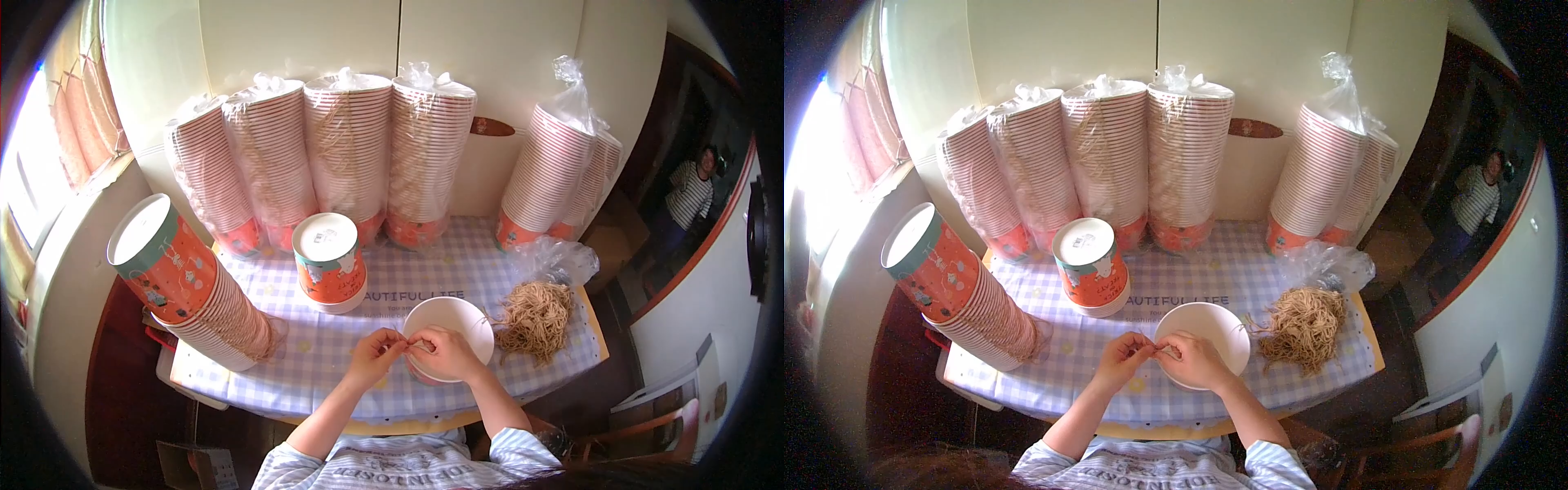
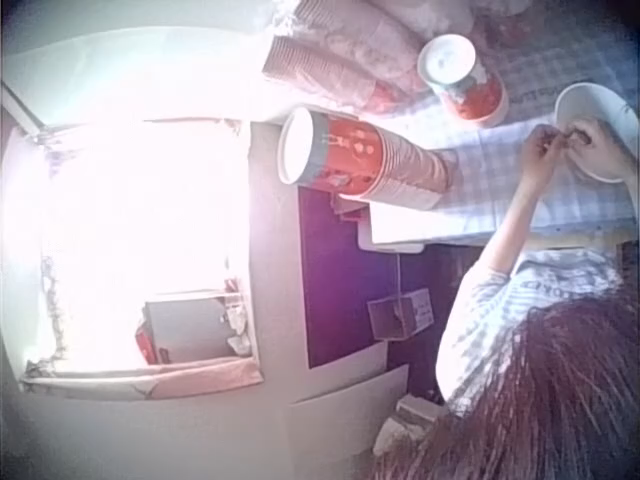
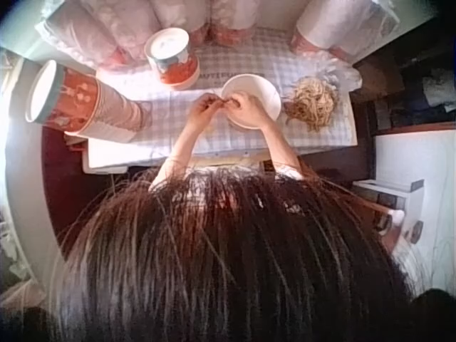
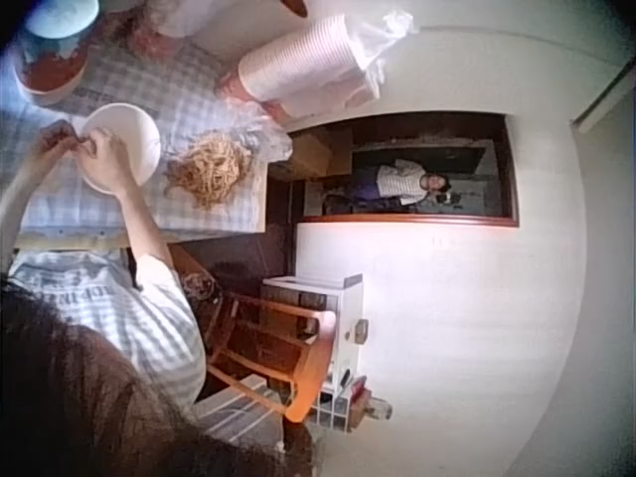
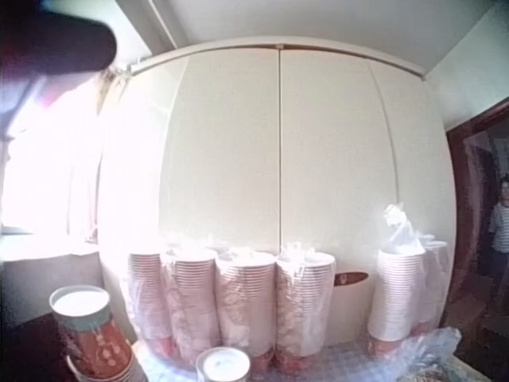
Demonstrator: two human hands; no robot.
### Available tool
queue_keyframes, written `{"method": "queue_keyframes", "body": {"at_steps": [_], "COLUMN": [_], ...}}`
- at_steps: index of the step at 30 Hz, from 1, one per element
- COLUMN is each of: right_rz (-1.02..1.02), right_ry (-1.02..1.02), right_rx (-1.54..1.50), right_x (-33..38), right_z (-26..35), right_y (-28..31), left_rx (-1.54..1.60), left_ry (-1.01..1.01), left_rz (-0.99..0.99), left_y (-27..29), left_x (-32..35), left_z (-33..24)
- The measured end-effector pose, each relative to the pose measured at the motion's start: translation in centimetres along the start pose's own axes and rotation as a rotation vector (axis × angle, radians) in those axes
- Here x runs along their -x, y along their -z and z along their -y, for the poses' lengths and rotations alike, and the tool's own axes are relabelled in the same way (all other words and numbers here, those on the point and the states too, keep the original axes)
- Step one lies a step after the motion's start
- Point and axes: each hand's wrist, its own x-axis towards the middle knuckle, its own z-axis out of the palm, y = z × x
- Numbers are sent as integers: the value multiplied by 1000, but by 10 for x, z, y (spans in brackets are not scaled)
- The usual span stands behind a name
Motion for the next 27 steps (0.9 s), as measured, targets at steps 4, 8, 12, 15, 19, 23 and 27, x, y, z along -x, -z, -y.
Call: {"method": "queue_keyframes", "body": {"at_steps": [4,8,12,15,19,23,27], "right_rz": [-48,-95,-90,-100,-95,-79,-80], "right_ry": [25,29,-8,-24,-80,-81,-73], "right_rx": [-32,-30,-18,-28,5,-42,-61], "right_x": [0,4,7,7,9,6,5], "right_z": [-7,-9,-21,-19,-15,-14,-13], "right_y": [-3,-4,-4,-5,0,-2,-2], "left_rx": [-132,-282,-574,-775,-857,-1010,-848], "left_ry": [-5,-39,-289,-445,-298,-369,-284], "left_rz": [-21,-168,-399,-300,29,43,0], "left_y": [0,2,4,1,-12,-5,-5], "left_x": [0,-1,-5,-4,-6,-6,-3], "left_z": [-5,-3,-24,-48,-61,-42,-39]}}
